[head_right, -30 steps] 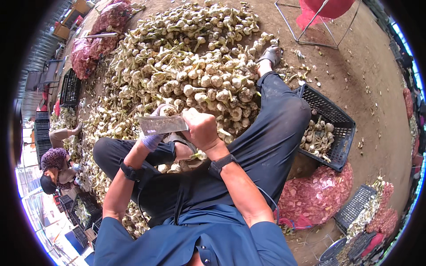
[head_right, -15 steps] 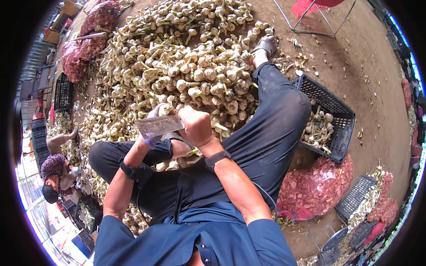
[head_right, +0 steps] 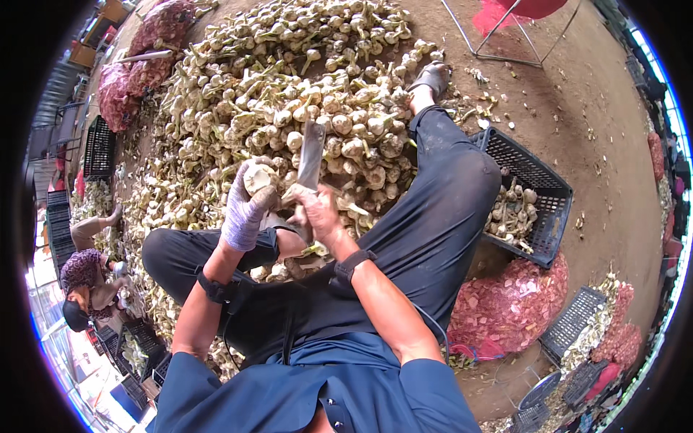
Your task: The person picks up a garlic bulb from a pile, trims the roots and stem with a cleaver, and tosses the bulb into a crate, repeating the process.
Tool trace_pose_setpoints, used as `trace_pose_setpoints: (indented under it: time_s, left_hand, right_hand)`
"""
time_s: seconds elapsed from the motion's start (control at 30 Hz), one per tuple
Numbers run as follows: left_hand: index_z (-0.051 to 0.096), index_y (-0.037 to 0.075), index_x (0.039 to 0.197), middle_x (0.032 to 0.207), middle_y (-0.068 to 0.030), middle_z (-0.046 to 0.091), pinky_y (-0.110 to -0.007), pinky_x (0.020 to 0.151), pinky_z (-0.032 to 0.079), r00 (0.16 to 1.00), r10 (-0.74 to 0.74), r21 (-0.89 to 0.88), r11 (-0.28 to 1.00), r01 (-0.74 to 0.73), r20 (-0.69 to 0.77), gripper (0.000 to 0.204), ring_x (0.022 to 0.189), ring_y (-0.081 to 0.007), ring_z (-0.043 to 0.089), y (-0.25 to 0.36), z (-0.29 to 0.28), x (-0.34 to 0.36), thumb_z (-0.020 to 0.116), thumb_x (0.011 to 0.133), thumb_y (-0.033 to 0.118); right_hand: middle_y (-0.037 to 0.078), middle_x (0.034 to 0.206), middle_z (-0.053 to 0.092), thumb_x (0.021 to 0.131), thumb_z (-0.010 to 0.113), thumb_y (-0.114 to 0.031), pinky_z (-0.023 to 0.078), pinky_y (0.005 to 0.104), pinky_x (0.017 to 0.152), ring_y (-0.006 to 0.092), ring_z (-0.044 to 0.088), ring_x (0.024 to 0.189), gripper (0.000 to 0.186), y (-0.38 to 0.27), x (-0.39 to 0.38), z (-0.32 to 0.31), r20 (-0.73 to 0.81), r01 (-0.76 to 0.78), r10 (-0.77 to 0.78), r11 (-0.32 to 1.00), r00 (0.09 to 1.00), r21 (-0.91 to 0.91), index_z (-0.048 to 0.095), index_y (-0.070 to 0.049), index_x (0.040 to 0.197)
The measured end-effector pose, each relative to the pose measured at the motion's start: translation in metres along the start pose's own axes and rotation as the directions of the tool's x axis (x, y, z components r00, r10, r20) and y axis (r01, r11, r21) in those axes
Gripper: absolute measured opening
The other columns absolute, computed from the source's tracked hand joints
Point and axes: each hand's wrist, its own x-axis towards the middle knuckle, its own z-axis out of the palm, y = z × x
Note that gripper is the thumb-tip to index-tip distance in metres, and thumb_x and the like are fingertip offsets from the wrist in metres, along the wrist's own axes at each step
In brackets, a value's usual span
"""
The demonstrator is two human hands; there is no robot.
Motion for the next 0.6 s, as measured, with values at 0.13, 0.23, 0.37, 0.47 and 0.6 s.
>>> trace_pose_setpoints:
  time_s: [0.13, 0.23, 0.37, 0.47, 0.6]
  left_hand:
    - [0.05, 0.007, 0.13, 0.115, -0.0046, 0.062, -0.03, 0.095, 0.049, 0.998, 0.057, 0.005, 0.998, -0.057, -0.003, 0.053, 0.106, -0.0128, 0.059, 0.002, -0.008, 0.0, 0.075, 0.084, 0.012]
    - [0.05, 0.006, 0.127, 0.119, -0.0078, 0.063, -0.032, 0.098, 0.05, 0.988, 0.154, 0.096, 0.983, -0.155, 0.016, 0.05, 0.111, -0.016, 0.06, 0.014, -0.014, 0.003, 0.075, 0.084, 0.013]
    - [0.053, 0.005, 0.124, 0.127, -0.0128, 0.06, -0.037, 0.102, 0.049, 0.995, 0.093, -0.167, 0.982, -0.088, 0.024, 0.048, 0.114, -0.0205, 0.06, 0.013, -0.017, -0.001, 0.075, 0.083, 0.015]
    - [0.055, 0.005, 0.121, 0.128, -0.0128, 0.06, -0.037, 0.103, 0.047, 0.992, 0.115, -0.275, 0.957, -0.096, 0.054, 0.046, 0.115, -0.0209, 0.059, 0.012, -0.014, 0.005, 0.076, 0.081, 0.015]
    - [0.056, 0.005, 0.115, 0.128, -0.0115, 0.061, -0.035, 0.101, 0.046, 0.991, 0.123, 0.049, 0.991, -0.126, 0.056, 0.041, 0.117, -0.019, 0.058, 0.008, -0.015, 0.012, 0.076, 0.08, 0.013]
  right_hand:
    - [0.004, 0.081, 0.068, 0.092, 0.068, -0.024, 0.056, 0.0326, 0.054, 0.01, 0.056, 0.053, 0.022, -0.014, -0.017, 0.033, 0.227, -0.303, 0.26, 0.935, 0.939, 0.182, 0.067, -0.003, 0.1]
    - [0.002, 0.08, 0.068, 0.092, 0.067, -0.024, 0.057, 0.0345, 0.055, 0.0094, 0.054, 0.05, 0.022, -0.019, -0.011, 0.021, 0.201, -0.224, 0.191, 0.962, 0.961, 0.158, 0.068, -0.004, 0.1]
    - [0.002, 0.077, 0.066, 0.091, 0.072, -0.028, 0.058, 0.0367, 0.055, 0.0099, 0.051, 0.046, 0.026, -0.027, 0.001, 0.007, 0.121, -0.157, 0.146, 0.984, 0.982, 0.083, 0.068, -0.002, 0.093]
    - [-0.002, 0.063, 0.057, 0.089, 0.075, -0.024, 0.06, 0.0337, 0.052, 0.008, 0.048, 0.044, 0.022, -0.027, -0.012, 0.024, 0.152, -0.262, 0.233, 0.941, 0.961, 0.213, 0.066, -0.004, 0.089]
    - [-0.003, 0.065, 0.059, 0.088, 0.074, -0.012, 0.046, 0.0225, 0.045, 0.0061, 0.046, 0.044, 0.011, -0.031, -0.002, 0.015, 0.16, -0.065, 0.033, 0.977, 0.987, 0.201, 0.066, -0.005, 0.085]
